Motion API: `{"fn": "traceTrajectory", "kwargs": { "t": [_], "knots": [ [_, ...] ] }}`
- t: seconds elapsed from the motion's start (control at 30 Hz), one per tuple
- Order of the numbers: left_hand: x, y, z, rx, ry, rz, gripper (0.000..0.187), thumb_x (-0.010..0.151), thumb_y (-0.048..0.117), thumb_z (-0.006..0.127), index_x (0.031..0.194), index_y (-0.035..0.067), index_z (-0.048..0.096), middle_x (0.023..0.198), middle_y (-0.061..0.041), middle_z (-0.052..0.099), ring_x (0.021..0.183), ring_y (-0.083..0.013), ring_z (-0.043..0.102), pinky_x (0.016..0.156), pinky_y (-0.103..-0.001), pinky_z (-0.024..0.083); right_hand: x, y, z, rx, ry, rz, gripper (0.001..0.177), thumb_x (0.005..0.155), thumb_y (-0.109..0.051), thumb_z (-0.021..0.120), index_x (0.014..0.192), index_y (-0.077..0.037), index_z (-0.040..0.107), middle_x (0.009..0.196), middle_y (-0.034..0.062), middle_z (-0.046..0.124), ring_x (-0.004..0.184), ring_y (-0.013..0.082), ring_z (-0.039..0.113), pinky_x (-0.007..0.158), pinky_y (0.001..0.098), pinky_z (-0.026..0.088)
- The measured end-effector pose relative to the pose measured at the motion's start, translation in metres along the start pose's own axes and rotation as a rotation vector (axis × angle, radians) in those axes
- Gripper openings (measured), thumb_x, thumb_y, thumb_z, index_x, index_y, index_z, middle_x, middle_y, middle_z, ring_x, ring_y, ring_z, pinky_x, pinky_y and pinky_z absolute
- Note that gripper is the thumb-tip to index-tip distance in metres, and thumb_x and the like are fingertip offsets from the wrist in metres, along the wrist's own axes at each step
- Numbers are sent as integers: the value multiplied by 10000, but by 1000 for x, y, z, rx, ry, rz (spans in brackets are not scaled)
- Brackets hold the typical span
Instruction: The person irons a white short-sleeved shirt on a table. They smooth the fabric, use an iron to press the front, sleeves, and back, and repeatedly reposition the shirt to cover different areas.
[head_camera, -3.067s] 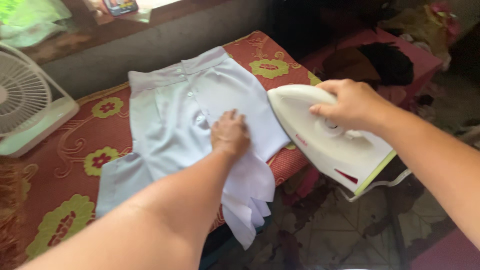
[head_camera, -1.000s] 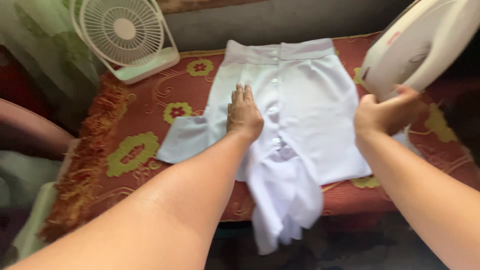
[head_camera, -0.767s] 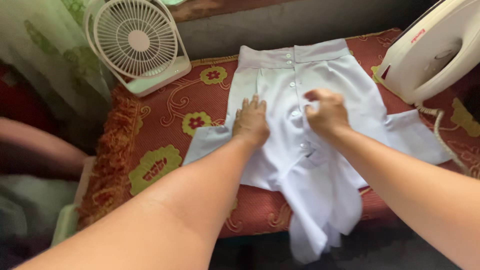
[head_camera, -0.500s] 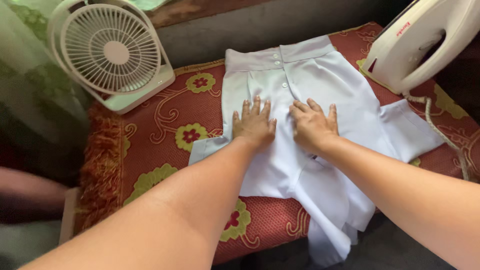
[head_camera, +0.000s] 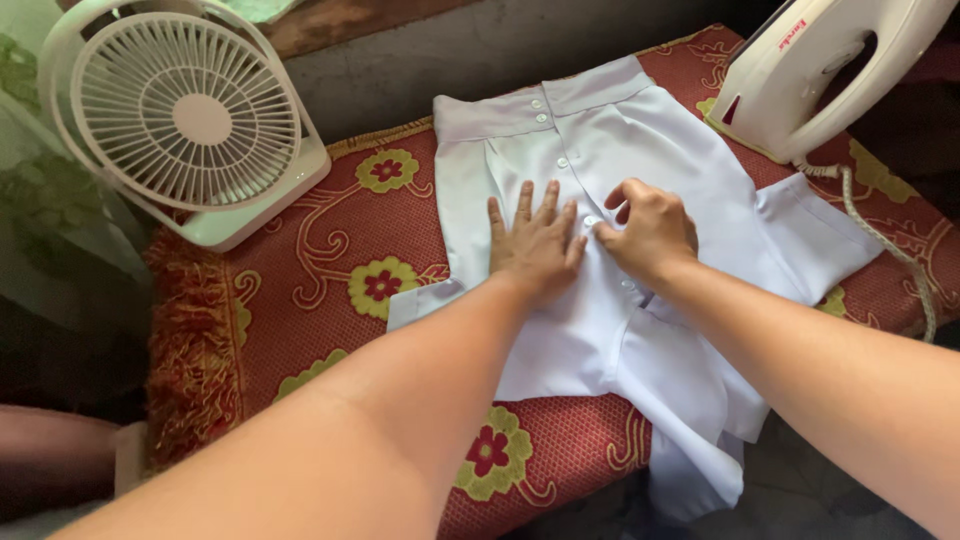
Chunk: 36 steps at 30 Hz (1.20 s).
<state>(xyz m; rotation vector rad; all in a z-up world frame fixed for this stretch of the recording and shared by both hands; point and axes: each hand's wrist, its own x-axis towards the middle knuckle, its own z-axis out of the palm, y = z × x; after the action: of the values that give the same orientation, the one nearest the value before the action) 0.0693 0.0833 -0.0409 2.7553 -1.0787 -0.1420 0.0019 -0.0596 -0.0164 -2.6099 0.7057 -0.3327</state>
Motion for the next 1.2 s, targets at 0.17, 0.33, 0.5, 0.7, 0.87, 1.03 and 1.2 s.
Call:
{"fn": "traceTrajectory", "kwargs": {
  "t": [0.17,0.33,0.5,0.7,0.87,1.03,1.2],
  "knots": [
    [9,9,2,-5,-24,47,674,998,515,340,1607,250,227,1700,-23,125,1578,-285,16,1213,-641,-56,10,8,7,44,76,-48,259,780,-252,793,996,-111,782,846,82,776,812,264,752,798,400,583],
    [17,11,1,-59,-55,71,706,981,499,366,1612,220,216,1706,-18,121,1577,-273,35,1227,-619,-15,11,13,11,132,145,-48,233,786,-232,754,976,-102,794,870,93,781,818,250,762,807,379,596],
    [24,8,3,-92,-69,97,714,966,457,389,1606,200,207,1709,-11,108,1571,-260,47,1220,-619,19,8,7,13,118,127,-11,255,779,-239,757,998,-117,804,873,92,781,812,257,757,799,386,593],
    [26,-4,8,-218,90,141,661,944,250,478,1579,170,313,1700,-70,223,1574,-280,155,1236,-604,88,6,-1,18,21,126,-69,276,836,-212,708,1077,-93,774,1058,138,749,1046,316,684,955,410,534],
    [29,-30,15,-141,326,-70,650,924,235,554,1534,129,360,1664,-119,298,1570,-297,214,1247,-536,179,21,-21,51,154,113,-468,383,888,-86,578,1248,-38,697,1343,193,628,1286,370,559,1095,437,466],
    [26,-68,17,-239,256,-160,691,965,268,508,1588,84,271,1661,-134,258,1548,-333,185,1233,-502,179,35,-44,82,119,-110,-472,564,931,-211,564,1455,-19,479,1553,229,415,1415,397,391,1143,449,335],
    [23,-76,8,-101,93,-251,678,994,364,406,1608,158,206,1703,-105,108,1573,-274,67,1247,-512,104,28,-48,83,-99,-113,-429,659,977,-365,493,1564,-103,349,1654,232,214,1535,373,177,1226,462,168]
  ]
}}
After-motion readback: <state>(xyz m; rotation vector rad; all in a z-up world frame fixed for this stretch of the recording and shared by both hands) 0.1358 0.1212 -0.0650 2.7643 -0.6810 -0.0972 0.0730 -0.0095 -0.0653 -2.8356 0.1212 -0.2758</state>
